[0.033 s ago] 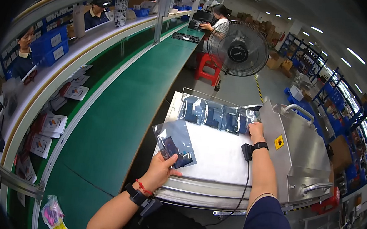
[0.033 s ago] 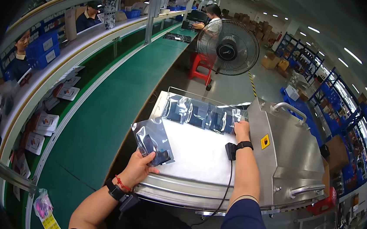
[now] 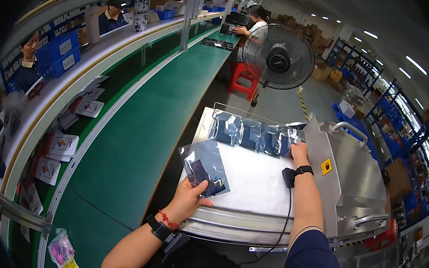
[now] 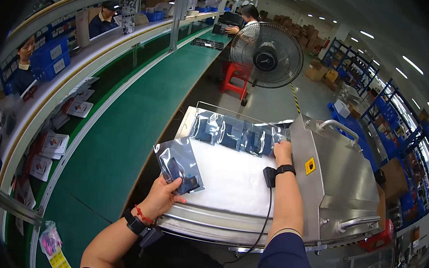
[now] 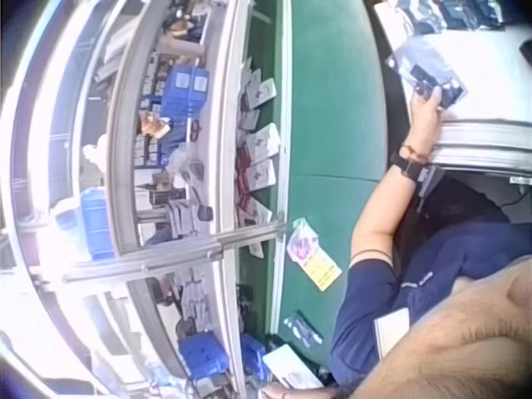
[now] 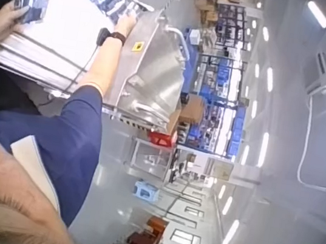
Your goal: The recorder is organizing and packaging small electronic components into anti-static bags and arranging them on a tray.
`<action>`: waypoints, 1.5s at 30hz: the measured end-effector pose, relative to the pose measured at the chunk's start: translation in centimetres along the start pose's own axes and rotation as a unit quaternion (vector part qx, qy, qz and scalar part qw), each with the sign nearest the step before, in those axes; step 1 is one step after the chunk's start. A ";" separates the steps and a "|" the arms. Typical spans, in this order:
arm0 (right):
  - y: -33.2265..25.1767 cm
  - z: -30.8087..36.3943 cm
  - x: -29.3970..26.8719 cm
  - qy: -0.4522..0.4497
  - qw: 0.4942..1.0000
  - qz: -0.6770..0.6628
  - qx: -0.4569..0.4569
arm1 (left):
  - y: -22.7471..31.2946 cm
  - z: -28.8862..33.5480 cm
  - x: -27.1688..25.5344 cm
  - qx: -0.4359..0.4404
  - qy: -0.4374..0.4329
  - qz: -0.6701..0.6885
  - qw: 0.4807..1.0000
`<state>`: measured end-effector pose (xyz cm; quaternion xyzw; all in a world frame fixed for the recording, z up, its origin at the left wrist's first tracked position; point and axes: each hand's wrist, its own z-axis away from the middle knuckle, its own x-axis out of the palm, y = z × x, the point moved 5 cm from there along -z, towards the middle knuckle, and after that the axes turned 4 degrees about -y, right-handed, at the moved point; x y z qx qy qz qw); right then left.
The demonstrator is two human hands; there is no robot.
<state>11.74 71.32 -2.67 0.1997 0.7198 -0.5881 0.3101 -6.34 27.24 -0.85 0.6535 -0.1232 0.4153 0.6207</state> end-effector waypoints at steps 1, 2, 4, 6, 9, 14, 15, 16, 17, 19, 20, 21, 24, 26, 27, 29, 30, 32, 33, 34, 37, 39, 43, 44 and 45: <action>-0.7 0.2 -0.1 0.020 0.997 0.072 -0.021 | 0.0 0.0 -0.1 0.000 0.001 0.003 1.000; -2.4 1.3 0.1 0.035 0.988 0.144 -0.044 | 0.2 0.4 -0.3 0.001 0.007 0.001 1.000; -3.4 2.0 -0.5 0.031 0.984 0.172 -0.036 | 0.4 0.5 0.0 0.009 -0.001 -0.003 1.000; -3.7 2.2 -1.0 0.031 0.976 0.213 -0.039 | 0.3 0.3 0.2 0.005 -0.006 0.001 1.000; -6.7 5.0 -1.1 -0.006 0.968 0.237 -0.079 | 0.2 0.3 0.1 0.003 -0.004 0.004 1.000; -8.6 9.9 1.8 -0.229 0.923 0.301 -0.071 | 0.2 0.3 0.2 0.001 -0.009 0.006 1.000; -8.4 10.4 2.0 -0.276 0.907 0.315 -0.048 | 0.2 0.3 0.2 0.002 -0.008 0.007 1.000; -8.3 10.5 1.9 -0.276 0.907 0.315 -0.048 | 0.2 0.3 0.1 0.002 -0.006 0.008 1.000; -8.2 10.6 1.7 -0.280 0.905 0.318 -0.049 | 0.2 0.3 0.2 0.002 -0.007 0.008 1.000; -8.2 10.7 1.6 -0.285 0.902 0.321 -0.051 | 0.2 0.3 0.1 0.003 -0.014 0.009 1.000; -8.2 10.7 1.7 -0.285 0.900 0.326 -0.054 | 0.2 0.2 0.1 0.005 -0.013 0.010 1.000; -8.4 10.6 1.9 -0.286 0.898 0.331 -0.058 | 0.2 0.2 0.0 0.004 -0.014 0.007 1.000; -10.1 10.0 1.6 -0.264 0.891 0.362 -0.072 | 0.0 0.0 -0.3 0.005 -0.011 0.004 1.000; -12.8 8.8 1.7 -0.230 0.890 0.374 -0.126 | 0.0 0.1 -0.3 0.005 -0.007 0.002 1.000; -13.9 7.7 2.3 -0.243 0.887 0.358 -0.163 | -0.1 0.0 -0.2 -0.001 -0.013 0.007 1.000; -17.6 6.9 4.0 -0.269 0.875 0.333 -0.224 | -0.1 0.1 -0.4 -0.007 -0.014 0.009 1.000; -18.4 5.6 4.8 -0.267 0.875 0.332 -0.231 | -0.1 0.1 -0.4 -0.001 -0.013 0.008 1.000; -19.6 3.5 7.2 -0.314 0.877 0.261 -0.252 | -0.5 0.0 -0.4 -0.012 -0.020 0.019 1.000; -20.2 2.7 7.9 -0.300 0.877 0.279 -0.252 | -0.8 -0.1 -0.5 -0.012 -0.022 0.018 1.000; -20.5 2.1 8.4 -0.301 0.875 0.278 -0.260 | -1.0 -0.2 -0.5 -0.014 -0.025 0.015 0.999; -20.5 1.5 10.6 -0.336 0.823 0.410 -0.205 | -1.1 0.1 -0.7 -0.015 -0.019 0.018 1.000; -20.3 0.3 10.8 -0.372 0.816 0.397 -0.194 | -1.3 0.0 -0.7 -0.016 -0.017 0.019 1.000; -20.3 0.0 11.2 -0.384 0.821 0.384 -0.176 | -1.2 0.1 -0.8 -0.026 -0.009 0.014 1.000; -20.6 -0.1 11.0 -0.354 0.820 0.401 -0.201 | -1.2 0.0 -0.8 -0.028 -0.009 0.016 0.999; -20.6 -0.2 10.9 -0.355 0.820 0.403 -0.199 | -1.2 -0.1 -0.8 -0.027 -0.010 0.010 1.000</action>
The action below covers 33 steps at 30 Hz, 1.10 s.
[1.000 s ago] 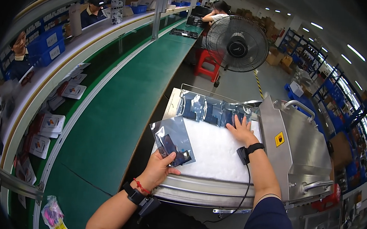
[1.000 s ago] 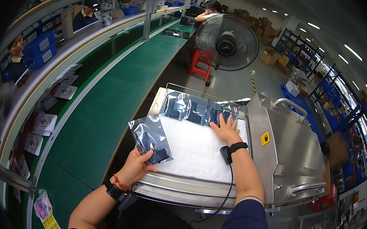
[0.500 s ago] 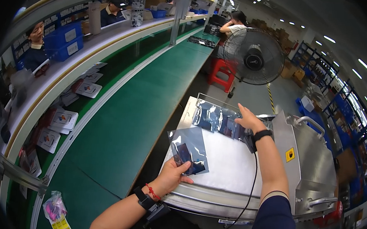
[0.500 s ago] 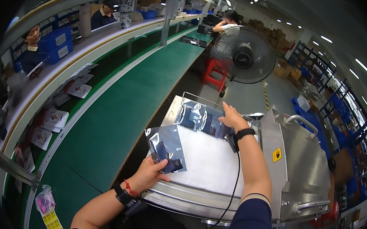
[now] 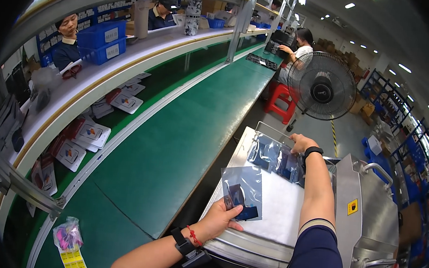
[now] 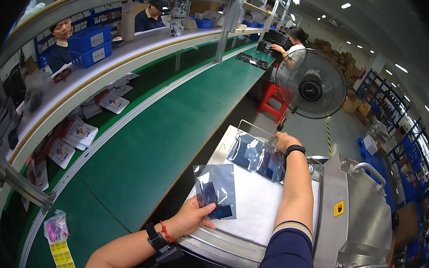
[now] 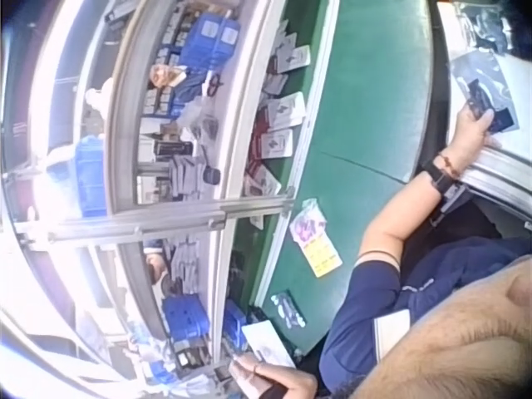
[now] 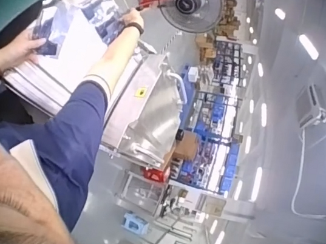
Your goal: The recorder is organizing and packaging small electronic components into anti-static bags and arranging them on a tray.
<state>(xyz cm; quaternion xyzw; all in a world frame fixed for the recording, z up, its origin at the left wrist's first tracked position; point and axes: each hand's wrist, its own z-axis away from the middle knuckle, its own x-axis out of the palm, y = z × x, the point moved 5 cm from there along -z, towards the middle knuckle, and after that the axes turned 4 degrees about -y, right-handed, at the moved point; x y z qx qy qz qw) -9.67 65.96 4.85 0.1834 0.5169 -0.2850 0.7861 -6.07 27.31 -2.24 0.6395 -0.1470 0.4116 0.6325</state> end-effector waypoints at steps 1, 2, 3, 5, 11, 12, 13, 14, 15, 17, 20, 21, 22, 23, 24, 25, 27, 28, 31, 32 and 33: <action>0.1 0.1 -0.2 -0.008 0.999 -0.031 -0.001 | 0.0 -0.1 0.0 0.001 -0.001 -0.006 1.000; 0.0 0.3 -0.1 -0.018 0.998 -0.061 -0.002 | 0.0 0.0 0.0 -0.002 -0.001 -0.004 1.000; -0.1 0.7 0.3 -0.020 0.998 -0.061 0.000 | 0.2 0.0 0.1 0.003 -0.004 -0.001 1.000; -0.8 1.7 -0.2 0.106 0.994 0.012 -0.036 | 0.3 0.1 0.2 0.005 -0.009 0.003 1.000; -1.7 2.6 -0.1 0.190 0.974 0.103 -0.062 | 0.1 0.1 0.1 0.009 -0.011 0.012 1.000; -1.8 2.5 0.2 0.189 0.975 0.103 -0.060 | 0.1 0.1 0.1 0.007 -0.011 0.013 1.000; -2.0 2.3 0.3 0.202 0.969 0.128 -0.058 | 0.2 0.1 0.1 0.009 -0.013 0.002 1.000; -1.9 2.2 0.5 0.215 0.963 0.152 -0.055 | 0.2 0.1 0.2 0.010 -0.015 -0.009 1.000; -1.8 2.0 0.8 0.214 0.963 0.153 -0.052 | 0.2 0.1 0.3 0.008 -0.017 -0.008 1.000; -1.9 2.1 0.9 0.253 0.947 0.191 -0.044 | 0.2 0.1 0.4 0.012 -0.018 -0.005 1.000; -2.4 2.3 1.1 0.258 0.943 0.204 -0.049 | 0.3 0.1 0.4 0.014 -0.017 -0.010 1.000; -3.1 3.3 0.7 0.257 0.943 0.203 -0.051 | 0.4 0.3 0.3 0.017 -0.011 -0.013 1.000; -3.7 4.5 -0.2 0.271 0.948 0.153 -0.068 | 0.5 0.4 0.1 0.018 -0.008 -0.013 1.000; -3.6 5.5 -1.1 0.287 0.949 0.104 -0.079 | 0.4 0.1 0.2 0.016 -0.009 -0.013 1.000; -3.3 5.4 -1.4 0.288 0.949 0.105 -0.077 | 0.4 0.0 0.4 0.015 -0.011 -0.013 1.000; -2.8 5.2 -1.8 0.302 0.946 0.086 -0.076 | 0.5 -0.1 0.5 0.016 -0.013 -0.014 1.000; -2.8 5.3 -1.8 0.316 0.944 0.065 -0.072 | 0.6 0.0 0.4 0.021 -0.011 -0.028 0.999; -3.1 4.9 -1.4 0.288 0.953 0.069 -0.066 | 0.5 0.0 0.4 0.019 -0.013 -0.029 0.999; -4.6 4.4 0.7 0.248 0.966 0.045 -0.056 | 0.4 -0.2 0.4 0.019 -0.014 -0.021 1.000; -6.7 5.2 1.7 0.183 0.980 0.042 -0.065 | 0.4 0.1 0.2 0.020 -0.011 -0.016 1.000; -8.1 6.2 2.7 0.118 0.990 0.040 -0.069 | 0.4 0.2 0.3 0.019 -0.012 -0.010 1.000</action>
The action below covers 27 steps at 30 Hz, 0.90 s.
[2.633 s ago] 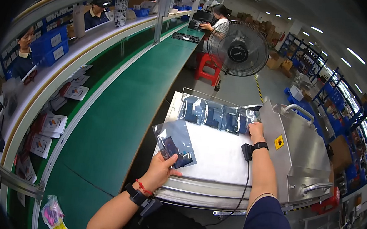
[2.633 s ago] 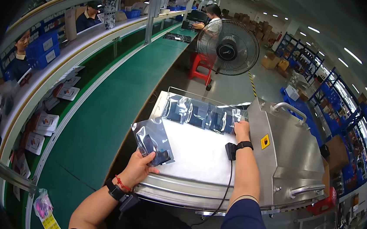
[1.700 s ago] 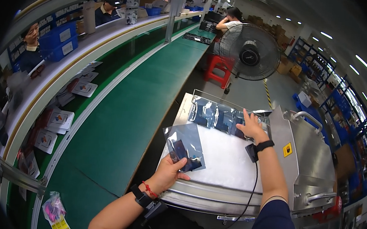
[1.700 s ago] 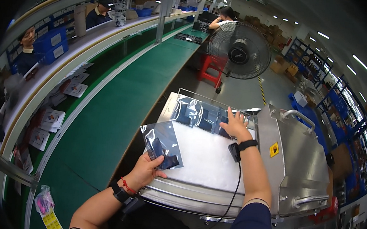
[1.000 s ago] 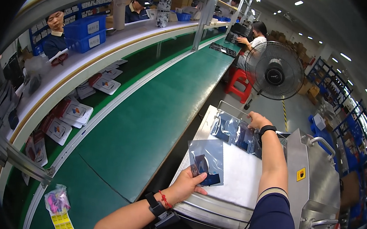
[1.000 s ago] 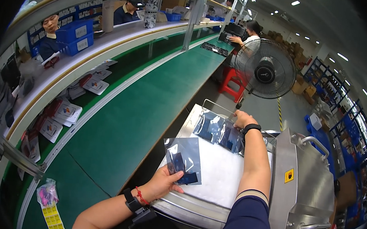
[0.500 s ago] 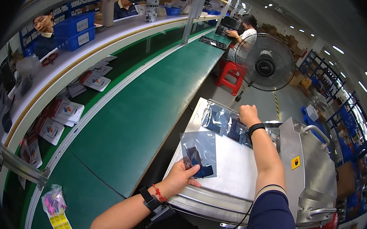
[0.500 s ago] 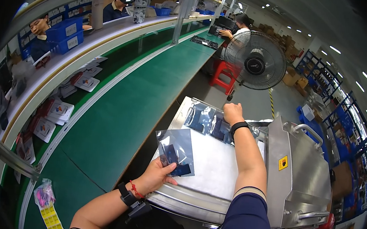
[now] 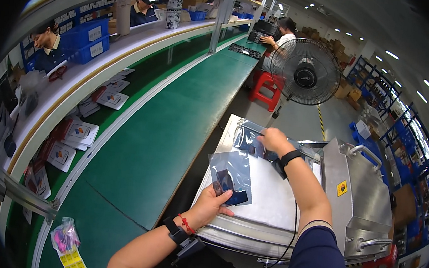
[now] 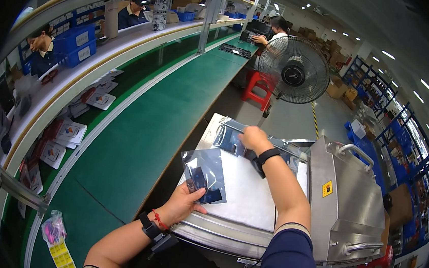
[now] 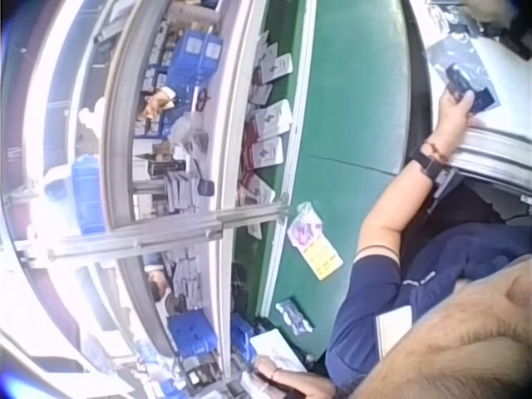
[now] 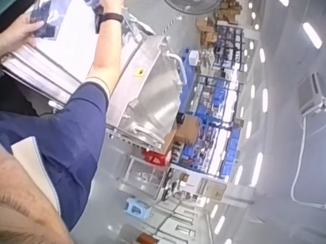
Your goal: The recorder is organizing and packaging small electronic components into anti-static bags and arranging them on a tray.
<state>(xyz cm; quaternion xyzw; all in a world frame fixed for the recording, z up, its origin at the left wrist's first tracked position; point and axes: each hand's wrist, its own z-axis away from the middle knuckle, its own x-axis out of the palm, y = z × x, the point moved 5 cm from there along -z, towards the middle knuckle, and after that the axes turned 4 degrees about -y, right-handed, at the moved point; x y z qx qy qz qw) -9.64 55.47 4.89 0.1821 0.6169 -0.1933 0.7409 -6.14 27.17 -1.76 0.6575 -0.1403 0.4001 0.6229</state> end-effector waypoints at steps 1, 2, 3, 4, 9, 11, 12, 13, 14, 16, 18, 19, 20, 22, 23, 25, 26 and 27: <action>-1.2 0.7 1.0 0.016 0.999 -0.012 -0.032 | 0.0 0.1 -0.1 0.000 0.001 0.000 1.000; -2.2 1.5 1.8 0.033 0.997 -0.024 -0.062 | -0.1 0.1 -0.1 0.000 -0.002 0.001 1.000; -3.0 2.0 2.5 0.033 0.997 -0.025 -0.061 | -0.2 0.1 -0.2 -0.001 -0.005 0.003 1.000; -3.9 2.4 3.7 -0.029 0.996 -0.014 -0.078 | -0.2 0.1 -0.2 -0.003 -0.005 0.002 1.000; -3.8 3.1 5.1 -0.095 0.991 -0.029 -0.088 | 0.1 -0.1 0.3 0.008 -0.011 -0.010 1.000; -4.1 3.2 4.8 -0.095 0.991 -0.031 -0.092 | 0.1 0.0 0.1 0.005 -0.010 -0.015 1.000; -4.2 3.4 4.7 -0.097 0.990 -0.031 -0.101 | 0.0 -0.1 0.0 0.004 -0.005 -0.018 1.000; -4.4 3.5 4.6 -0.085 0.991 -0.036 -0.100 | 0.2 0.0 -0.1 0.009 0.006 -0.020 1.000; -4.4 3.8 4.5 -0.072 0.990 -0.047 -0.108 | 0.4 0.0 0.0 0.012 0.009 -0.015 1.000; -3.3 5.0 4.6 -0.052 0.994 -0.066 -0.068 | 0.5 0.0 0.5 0.002 0.008 -0.010 1.000; -1.6 6.9 4.3 -0.065 0.988 -0.131 0.050 | 0.6 0.1 0.2 0.000 0.014 -0.014 1.000; -0.2 8.3 4.0 -0.077 0.977 -0.167 0.105 | 0.7 0.4 0.1 0.001 0.022 -0.014 1.000; 1.2 9.6 4.1 -0.080 0.971 -0.167 0.150 | 0.8 0.6 0.0 -0.001 0.023 -0.015 1.000; 6.5 11.6 6.3 -0.073 0.960 -0.150 0.225 | 0.7 0.1 0.9 0.005 0.007 -0.015 1.000; 6.9 12.6 6.4 -0.075 0.958 -0.152 0.229 | 0.7 0.2 0.7 0.002 0.010 -0.017 1.000; 7.5 14.4 6.7 -0.102 0.954 -0.145 0.243 | 0.6 0.2 0.4 0.001 0.011 -0.016 1.000; 7.6 14.7 6.7 -0.102 0.952 -0.148 0.246 | 0.7 0.1 0.4 0.005 0.014 -0.016 1.000; 7.4 14.7 6.5 -0.098 0.955 -0.147 0.239 | 0.8 0.0 0.5 0.007 0.017 -0.010 1.000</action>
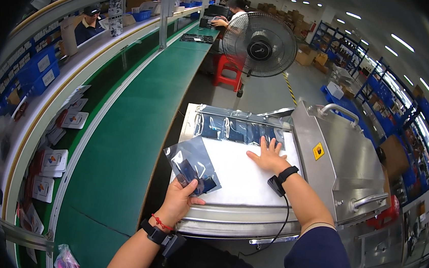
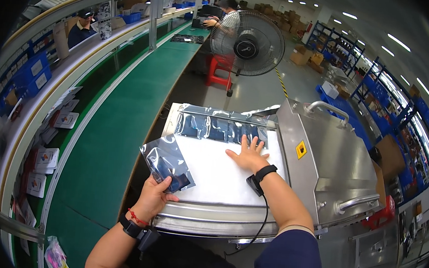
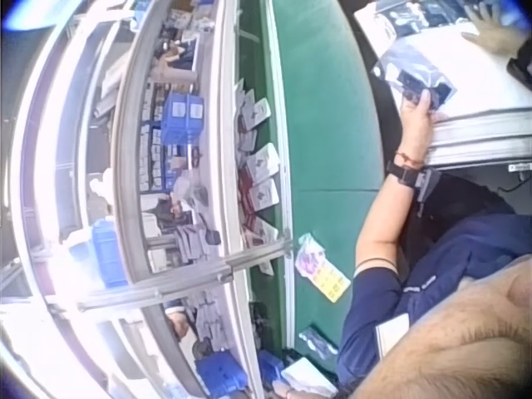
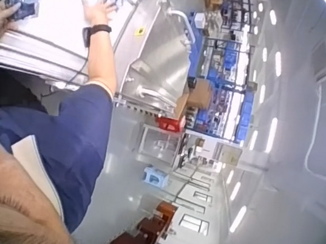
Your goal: The recorder is organizing and packaging small electronic components into anti-static bags and arranging them on a tray.
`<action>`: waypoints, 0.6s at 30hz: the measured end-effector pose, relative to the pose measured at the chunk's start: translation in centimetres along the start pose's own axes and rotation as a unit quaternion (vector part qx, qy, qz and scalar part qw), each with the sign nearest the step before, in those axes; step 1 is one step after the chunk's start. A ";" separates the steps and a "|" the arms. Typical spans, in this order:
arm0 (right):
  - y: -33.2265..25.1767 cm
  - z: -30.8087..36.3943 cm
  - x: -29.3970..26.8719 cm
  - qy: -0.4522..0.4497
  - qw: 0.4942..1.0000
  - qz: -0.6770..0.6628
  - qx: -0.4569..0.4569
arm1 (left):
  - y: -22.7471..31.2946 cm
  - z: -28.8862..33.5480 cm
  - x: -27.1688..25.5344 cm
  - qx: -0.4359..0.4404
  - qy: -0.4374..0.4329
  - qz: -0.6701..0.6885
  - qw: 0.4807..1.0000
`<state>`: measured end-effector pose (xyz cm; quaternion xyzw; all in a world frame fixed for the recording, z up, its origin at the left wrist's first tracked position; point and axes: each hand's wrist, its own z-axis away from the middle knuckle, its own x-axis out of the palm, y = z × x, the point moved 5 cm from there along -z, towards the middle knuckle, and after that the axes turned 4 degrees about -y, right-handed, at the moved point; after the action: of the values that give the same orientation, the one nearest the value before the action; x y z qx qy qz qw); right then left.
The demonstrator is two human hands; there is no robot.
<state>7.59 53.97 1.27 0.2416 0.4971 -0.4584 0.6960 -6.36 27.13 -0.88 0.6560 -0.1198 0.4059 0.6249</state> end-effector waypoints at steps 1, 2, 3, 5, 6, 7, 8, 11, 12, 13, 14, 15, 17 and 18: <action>-0.2 0.3 -0.1 0.004 1.000 0.000 -0.009 | 0.0 0.2 0.0 -0.003 -0.002 -0.003 1.000; -0.1 0.2 -0.1 0.007 1.000 0.006 -0.010 | -0.1 0.1 -0.2 -0.001 -0.003 -0.002 1.000; 0.1 0.2 0.0 0.008 1.000 0.004 -0.008 | -0.1 0.0 -0.3 0.002 -0.005 -0.002 1.000; 0.3 0.1 0.1 -0.006 1.000 0.017 -0.009 | -0.3 -0.2 -0.4 0.002 -0.010 -0.006 1.000; 0.4 0.1 0.1 -0.004 1.000 0.017 -0.008 | -0.4 -0.2 -0.3 0.003 -0.013 -0.008 1.000; 0.5 0.2 0.0 -0.003 1.000 0.017 -0.007 | -0.3 -0.2 -0.2 0.004 -0.014 -0.007 1.000; 0.2 0.5 0.0 -0.003 1.000 0.016 -0.007 | -0.1 -0.1 -0.1 0.008 -0.012 -0.009 1.000; -0.8 1.6 -0.6 0.022 0.999 0.045 -0.009 | 0.1 0.2 -0.1 0.013 -0.013 -0.010 1.000; -1.1 1.7 -0.5 0.023 0.999 0.046 -0.012 | 0.1 0.2 -0.1 0.013 -0.017 -0.010 1.000; -1.8 1.8 -0.2 0.028 0.997 0.059 -0.040 | 0.1 0.2 -0.1 0.016 -0.014 -0.011 1.000; -3.1 2.2 0.0 0.032 0.994 0.073 -0.075 | 0.3 0.5 -0.1 0.018 -0.010 -0.009 1.000; -3.8 2.8 0.2 0.029 0.993 0.073 -0.086 | 0.4 0.7 -0.1 0.020 -0.005 -0.007 1.000; -5.6 4.9 0.5 0.017 0.973 -0.072 -0.217 | 0.0 0.3 -0.5 0.013 -0.012 0.002 1.000; -6.7 6.3 0.5 0.072 0.909 -0.242 -0.333 | 0.1 0.3 -0.2 0.010 -0.005 0.029 1.000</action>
<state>4.70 45.68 4.11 -0.0995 0.7127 -0.4025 0.5658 -6.47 26.72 -0.92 0.6602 -0.1379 0.4220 0.6058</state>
